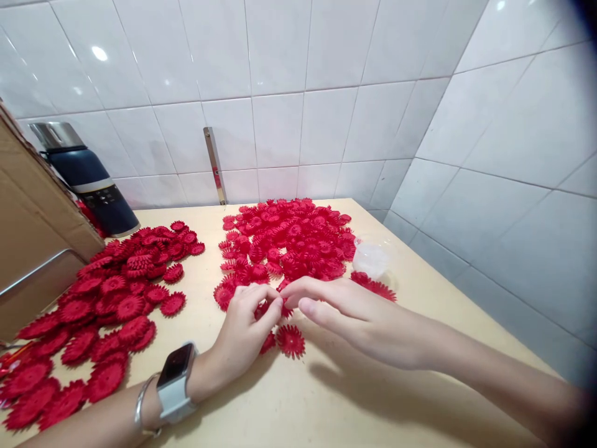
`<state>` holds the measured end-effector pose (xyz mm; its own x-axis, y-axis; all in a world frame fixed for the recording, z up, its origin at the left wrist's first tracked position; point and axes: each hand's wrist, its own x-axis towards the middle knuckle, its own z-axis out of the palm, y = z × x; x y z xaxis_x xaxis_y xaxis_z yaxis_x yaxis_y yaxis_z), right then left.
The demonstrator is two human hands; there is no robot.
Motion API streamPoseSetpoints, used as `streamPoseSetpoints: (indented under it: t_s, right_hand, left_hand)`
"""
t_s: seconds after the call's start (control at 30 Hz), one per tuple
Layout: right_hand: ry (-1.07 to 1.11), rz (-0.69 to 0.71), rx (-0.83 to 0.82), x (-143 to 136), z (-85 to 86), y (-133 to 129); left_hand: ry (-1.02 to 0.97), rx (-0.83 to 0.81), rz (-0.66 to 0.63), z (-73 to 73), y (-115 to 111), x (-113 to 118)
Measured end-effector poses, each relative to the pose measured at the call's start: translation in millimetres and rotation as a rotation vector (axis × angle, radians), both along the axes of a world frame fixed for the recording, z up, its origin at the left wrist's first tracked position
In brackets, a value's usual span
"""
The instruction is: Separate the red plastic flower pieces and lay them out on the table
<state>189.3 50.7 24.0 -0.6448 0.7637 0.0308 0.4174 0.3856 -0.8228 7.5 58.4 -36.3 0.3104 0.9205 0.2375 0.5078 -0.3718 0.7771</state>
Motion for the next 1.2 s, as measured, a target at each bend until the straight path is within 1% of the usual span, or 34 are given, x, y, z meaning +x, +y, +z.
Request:
streamPoseSetpoints:
  t_s: [0.07, 0.13, 0.3, 0.37, 0.43, 0.53, 0.6, 0.73, 0.8, 0.87, 0.97, 1.03, 1.13, 1.2]
  right_hand:
    - [0.025, -0.055, 0.007, 0, -6.4, 3]
    - [0.059, -0.079, 0.004, 0, -10.3, 4]
    - [0.096, -0.040, -0.030, 0, -13.6, 2]
    - [0.118, -0.055, -0.019, 0, -14.3, 1]
    - [0.117, -0.099, 0.005, 0, -15.8, 3]
    - [0.077, -0.201, 0.029, -1, -20.2, 8]
    - [0.095, -0.233, -0.027, -2, -24.3, 11]
    - [0.207, -0.171, -0.239, -6, -33.3, 12]
    - [0.234, -0.187, -0.291, -8, -37.6, 11]
    - [0.240, -0.211, -0.310, -10, -41.9, 11]
    - [0.217, -0.239, -0.244, -12, -47.9, 10]
    - [0.255, -0.272, -0.215, -12, -51.0, 10]
    - [0.379, -0.315, -0.290, -14, -53.0, 11]
    - [0.405, -0.322, -0.335, -15, -53.2, 11]
  left_hand:
    - [-0.088, -0.055, -0.023, -0.6, -1, -1]
    - [-0.142, -0.092, -0.044, -0.8, -1, -2]
    - [-0.167, -0.117, -0.069, -1.4, 0, -2]
    - [-0.172, -0.125, -0.063, -2.2, 1, -2]
    - [-0.168, -0.128, -0.055, -2.7, 2, -2]
    - [-0.151, -0.131, -0.058, -2.0, 2, -1]
    - [-0.130, -0.112, -0.067, -0.7, 2, -1]
    - [-0.030, -0.033, -0.065, 1.5, 1, 0]
    - [0.007, -0.004, -0.060, 2.3, 1, 0]
    - [0.026, 0.019, -0.050, 2.9, 1, 0]
    - [0.025, 0.021, -0.032, 3.0, 0, 1]
    - [0.003, -0.001, -0.023, 2.4, 0, 1]
    - [-0.030, -0.041, -0.016, 1.0, 0, 1]
    - [-0.039, -0.056, -0.018, 0.2, 0, 1]
